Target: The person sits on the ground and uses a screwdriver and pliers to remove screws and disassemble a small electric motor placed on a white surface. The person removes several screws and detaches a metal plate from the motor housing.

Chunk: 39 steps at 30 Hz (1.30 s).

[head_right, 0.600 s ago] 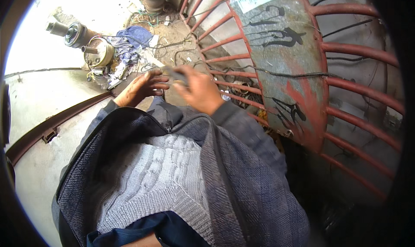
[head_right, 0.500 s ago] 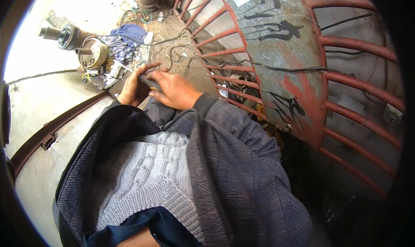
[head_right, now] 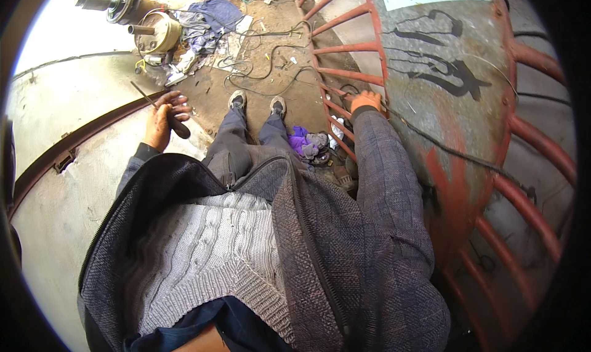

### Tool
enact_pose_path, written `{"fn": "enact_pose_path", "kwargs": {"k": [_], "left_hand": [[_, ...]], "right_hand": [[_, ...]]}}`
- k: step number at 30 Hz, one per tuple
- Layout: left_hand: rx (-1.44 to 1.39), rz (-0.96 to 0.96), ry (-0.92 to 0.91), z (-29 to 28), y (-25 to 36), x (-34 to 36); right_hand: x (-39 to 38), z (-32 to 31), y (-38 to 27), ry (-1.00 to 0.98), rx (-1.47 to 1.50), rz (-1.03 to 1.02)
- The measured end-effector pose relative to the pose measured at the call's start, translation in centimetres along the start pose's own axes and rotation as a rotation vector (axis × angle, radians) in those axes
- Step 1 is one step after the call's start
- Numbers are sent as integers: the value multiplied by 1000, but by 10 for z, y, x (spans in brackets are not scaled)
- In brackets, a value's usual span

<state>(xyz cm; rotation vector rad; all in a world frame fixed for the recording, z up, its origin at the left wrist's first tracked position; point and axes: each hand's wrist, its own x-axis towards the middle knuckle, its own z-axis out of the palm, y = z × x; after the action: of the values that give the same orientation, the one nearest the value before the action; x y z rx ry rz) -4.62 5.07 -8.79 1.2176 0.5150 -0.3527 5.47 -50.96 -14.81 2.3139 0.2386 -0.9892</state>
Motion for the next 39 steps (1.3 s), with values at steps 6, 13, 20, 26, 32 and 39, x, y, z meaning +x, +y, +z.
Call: {"fn": "enact_pose_path", "kwargs": {"k": [6,13,20,26,32,39], "left_hand": [[-19,-93,-93,56,-50,0],[-313,-535,-172,147,-92,49],[-1054,-461,107,143,-37,124],[-1247,-271,275,60,-10,167],[-767,224,195,118,23,117],[58,465,-392,244,80,24]], "right_hand": [[17,19,-8,-410,268,12],[-71,-96,-52,153,842,-631],[-146,-168,7,515,583,-945],[-156,-126,66,444,580,-811],[-83,-136,72,115,986,-516],[-55,-339,-13,-569,2000,-924]]}}
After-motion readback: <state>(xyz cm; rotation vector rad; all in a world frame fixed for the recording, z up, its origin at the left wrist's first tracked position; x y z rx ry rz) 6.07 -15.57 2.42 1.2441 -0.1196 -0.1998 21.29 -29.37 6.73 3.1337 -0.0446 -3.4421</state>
